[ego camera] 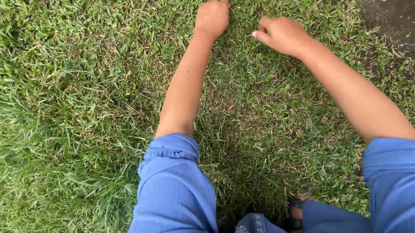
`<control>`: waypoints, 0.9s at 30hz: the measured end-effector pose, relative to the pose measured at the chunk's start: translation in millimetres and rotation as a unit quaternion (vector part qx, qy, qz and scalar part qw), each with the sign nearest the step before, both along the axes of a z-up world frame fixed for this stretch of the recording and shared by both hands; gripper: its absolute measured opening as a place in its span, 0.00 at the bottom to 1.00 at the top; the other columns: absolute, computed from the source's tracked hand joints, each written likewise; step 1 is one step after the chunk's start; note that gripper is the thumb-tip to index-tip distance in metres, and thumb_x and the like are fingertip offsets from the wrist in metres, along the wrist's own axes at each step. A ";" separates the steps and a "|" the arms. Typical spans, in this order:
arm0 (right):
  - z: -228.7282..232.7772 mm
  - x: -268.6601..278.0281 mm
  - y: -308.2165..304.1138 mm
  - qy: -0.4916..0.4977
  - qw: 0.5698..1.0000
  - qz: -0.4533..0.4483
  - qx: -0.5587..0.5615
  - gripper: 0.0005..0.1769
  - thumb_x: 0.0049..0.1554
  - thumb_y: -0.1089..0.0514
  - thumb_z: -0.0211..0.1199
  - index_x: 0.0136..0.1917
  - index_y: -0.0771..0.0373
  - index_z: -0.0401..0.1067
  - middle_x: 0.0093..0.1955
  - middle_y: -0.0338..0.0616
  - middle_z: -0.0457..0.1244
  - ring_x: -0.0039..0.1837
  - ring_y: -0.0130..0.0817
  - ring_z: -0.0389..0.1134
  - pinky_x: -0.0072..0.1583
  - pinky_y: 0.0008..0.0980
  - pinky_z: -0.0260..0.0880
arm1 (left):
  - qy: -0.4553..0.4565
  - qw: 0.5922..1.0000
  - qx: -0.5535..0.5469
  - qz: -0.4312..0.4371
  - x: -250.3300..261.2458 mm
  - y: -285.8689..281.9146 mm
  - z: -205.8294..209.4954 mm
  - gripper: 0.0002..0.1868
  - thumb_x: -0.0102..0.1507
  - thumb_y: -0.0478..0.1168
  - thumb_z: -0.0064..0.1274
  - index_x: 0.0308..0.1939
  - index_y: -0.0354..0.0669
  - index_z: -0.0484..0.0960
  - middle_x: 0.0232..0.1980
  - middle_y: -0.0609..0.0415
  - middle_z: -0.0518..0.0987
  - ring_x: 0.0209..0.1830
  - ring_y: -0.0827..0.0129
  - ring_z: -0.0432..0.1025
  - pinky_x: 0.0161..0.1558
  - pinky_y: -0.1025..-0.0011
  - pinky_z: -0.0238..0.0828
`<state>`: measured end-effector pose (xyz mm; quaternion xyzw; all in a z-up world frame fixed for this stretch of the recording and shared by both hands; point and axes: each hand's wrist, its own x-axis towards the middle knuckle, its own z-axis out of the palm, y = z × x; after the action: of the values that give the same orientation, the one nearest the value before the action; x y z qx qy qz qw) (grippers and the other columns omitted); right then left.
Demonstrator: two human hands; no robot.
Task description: The person is manually pulling weeds from a grassy lawn area.
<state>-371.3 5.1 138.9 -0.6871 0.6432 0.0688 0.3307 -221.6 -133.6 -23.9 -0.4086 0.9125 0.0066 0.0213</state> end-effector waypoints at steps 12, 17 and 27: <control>-34.1 -1.6 0.1 0.198 0.967 0.151 -0.055 0.38 0.62 0.28 0.38 0.55 0.67 0.60 0.47 0.55 0.62 0.37 0.39 0.66 0.31 0.31 0.70 | 0.155 0.963 0.220 -0.014 78.7 131.1 75.0 0.14 0.74 0.40 0.32 0.46 0.37 0.72 0.19 0.66 0.68 0.12 0.73 0.63 0.07 0.76 0.57; -78.3 -5.3 5.8 0.085 0.983 0.105 -0.127 0.16 0.69 0.60 0.43 0.40 0.63 0.66 0.27 0.35 0.51 0.29 0.28 0.54 0.30 0.29 0.67 | 0.089 0.988 0.028 0.120 60.8 60.1 46.3 0.28 0.73 0.57 0.32 0.57 0.35 0.72 0.26 0.59 0.74 0.19 0.74 0.66 0.17 0.77 0.61; -4.8 10.0 82.0 0.002 0.984 0.087 0.152 0.22 0.66 0.46 0.44 0.37 0.59 0.66 0.30 0.36 0.58 0.32 0.28 0.60 0.46 0.29 0.73 | -0.024 0.999 0.000 0.034 37.0 30.3 -1.7 0.13 0.64 0.30 0.36 0.42 0.41 0.78 0.16 0.63 0.64 0.12 0.80 0.54 0.14 0.77 0.49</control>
<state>-361.3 87.1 134.1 -0.6822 0.5635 0.1961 0.4226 -184.6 -103.3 -25.6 -0.4391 0.8974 -0.0030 0.0432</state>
